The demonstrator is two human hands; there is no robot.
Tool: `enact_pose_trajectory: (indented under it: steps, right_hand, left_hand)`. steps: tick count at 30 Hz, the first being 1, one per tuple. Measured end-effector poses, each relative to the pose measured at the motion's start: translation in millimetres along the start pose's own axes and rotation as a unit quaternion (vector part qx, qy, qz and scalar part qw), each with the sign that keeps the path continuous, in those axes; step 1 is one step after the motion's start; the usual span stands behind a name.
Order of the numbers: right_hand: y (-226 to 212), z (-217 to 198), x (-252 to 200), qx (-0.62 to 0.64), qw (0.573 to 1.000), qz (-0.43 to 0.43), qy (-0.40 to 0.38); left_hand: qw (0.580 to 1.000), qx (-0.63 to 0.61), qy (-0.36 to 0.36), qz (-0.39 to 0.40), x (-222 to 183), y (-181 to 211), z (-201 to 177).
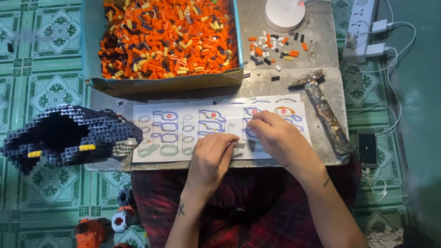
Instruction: Assembling a complex toy model using small interlocking plastic blocks and a small hammer, following a printed guide.
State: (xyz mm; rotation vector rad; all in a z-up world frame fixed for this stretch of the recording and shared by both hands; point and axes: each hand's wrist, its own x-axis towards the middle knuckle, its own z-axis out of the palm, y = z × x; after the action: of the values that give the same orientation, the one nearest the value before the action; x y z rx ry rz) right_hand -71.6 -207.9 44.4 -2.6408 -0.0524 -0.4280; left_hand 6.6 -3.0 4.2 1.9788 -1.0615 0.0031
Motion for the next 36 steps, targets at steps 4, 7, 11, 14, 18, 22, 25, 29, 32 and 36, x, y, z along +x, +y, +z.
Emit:
enact_pose_trajectory:
  steps: [4, 7, 11, 14, 18, 22, 25, 29, 32, 36]
  right_hand:
    - [-0.6, -5.7, -1.9, 0.046, 0.999, 0.012, 0.024]
    - [2.3, -3.5, -7.5, 0.146, 0.984, 0.071, 0.079]
    - [9.3, 15.3, -20.7, 0.309, 0.93, 0.163, 0.111]
    - [9.8, 25.2, -24.7, 0.376, 0.898, 0.195, 0.12]
    - [11.3, 35.6, -28.2, 0.412, 0.878, 0.204, 0.13]
    - [-0.7, 28.7, -24.7, 0.397, 0.884, 0.206, 0.135]
    - [-8.7, 30.9, -24.8, 0.407, 0.876, 0.224, 0.127]
    - [-5.2, 43.4, -31.9, 0.421, 0.865, 0.239, 0.133]
    - [-9.2, 43.5, -29.9, 0.424, 0.859, 0.251, 0.142]
    - [-10.2, 43.4, -29.9, 0.418, 0.859, 0.26, 0.144]
  left_hand:
    - [0.988, -0.132, 0.044, -0.062, 11.1, 10.2, -3.4]
    - [0.961, -0.242, 0.05, -0.126, 21.5, 16.2, -0.1]
    - [0.938, -0.306, 0.027, -0.159, 24.1, 4.9, 4.5]
    - [0.93, -0.326, -0.014, -0.171, 19.8, -1.5, 6.4]
    - [0.912, -0.36, -0.013, -0.197, 14.1, -10.9, 8.7]
    - [0.901, -0.366, -0.006, -0.234, 10.0, -8.5, 6.0]
    - [0.893, -0.37, 0.009, -0.254, 7.0, -13.8, 11.5]
    - [0.886, -0.381, 0.025, -0.263, 6.8, -9.5, 9.8]
    - [0.889, -0.371, 0.035, -0.266, 6.0, -8.2, 10.3]
    - [0.893, -0.362, 0.035, -0.264, 7.2, -8.9, 11.3]
